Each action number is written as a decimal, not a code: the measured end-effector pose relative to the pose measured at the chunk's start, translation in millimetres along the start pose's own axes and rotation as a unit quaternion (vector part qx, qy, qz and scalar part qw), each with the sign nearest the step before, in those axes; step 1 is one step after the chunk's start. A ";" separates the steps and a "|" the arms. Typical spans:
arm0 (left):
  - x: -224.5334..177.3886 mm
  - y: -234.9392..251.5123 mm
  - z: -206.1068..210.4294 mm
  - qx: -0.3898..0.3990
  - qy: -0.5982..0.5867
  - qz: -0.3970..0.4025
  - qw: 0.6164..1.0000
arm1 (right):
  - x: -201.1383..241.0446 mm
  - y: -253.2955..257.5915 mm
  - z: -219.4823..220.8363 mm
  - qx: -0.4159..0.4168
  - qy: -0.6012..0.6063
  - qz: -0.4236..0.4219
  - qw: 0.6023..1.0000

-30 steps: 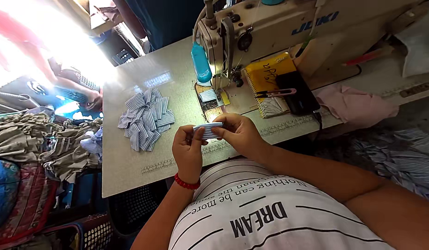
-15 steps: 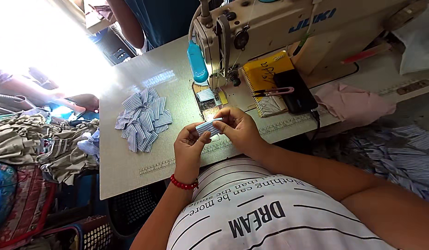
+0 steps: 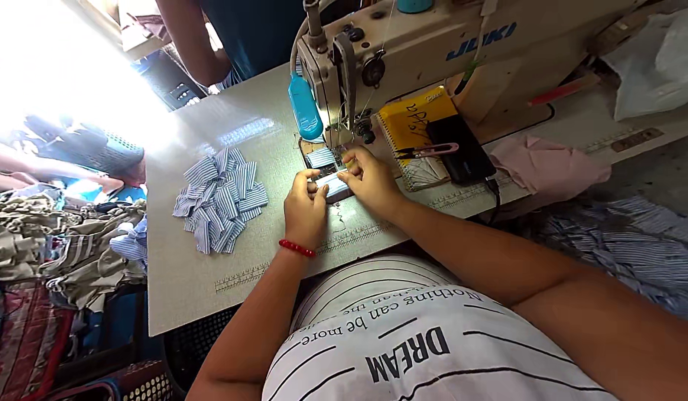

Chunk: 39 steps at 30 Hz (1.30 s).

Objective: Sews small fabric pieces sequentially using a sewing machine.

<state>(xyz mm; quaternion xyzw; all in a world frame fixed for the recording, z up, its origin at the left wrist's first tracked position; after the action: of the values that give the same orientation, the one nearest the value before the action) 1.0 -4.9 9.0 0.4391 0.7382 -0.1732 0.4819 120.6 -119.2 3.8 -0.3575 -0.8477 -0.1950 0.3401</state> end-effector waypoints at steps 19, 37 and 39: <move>18.6 23.3 19.4 0.120 0.251 0.219 0.935 | -15.3 -16.0 1.6 -0.022 -0.241 -0.160 0.957; 19.8 21.7 16.1 0.121 0.276 0.222 0.927 | -19.9 -21.8 4.2 -0.025 -0.287 -0.170 0.942; 20.4 22.0 16.6 0.121 0.280 0.222 0.926 | -20.0 -21.5 4.4 -0.026 -0.287 -0.170 0.942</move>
<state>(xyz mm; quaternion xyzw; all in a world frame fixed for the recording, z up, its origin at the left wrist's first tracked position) 25.2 5.9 -12.8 0.6776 0.6998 -0.0200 0.2250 113.1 -140.5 -15.5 -0.2577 -0.9520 -0.1614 0.0348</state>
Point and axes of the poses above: each hand's wrist, its own y-axis towards the middle knuckle, its own z-axis out of the palm, x = y × z, the point moved 3 cm from there along y, towards the middle knuckle, and after that the axes turned 11 degrees about -y, right-handed, at the moved point
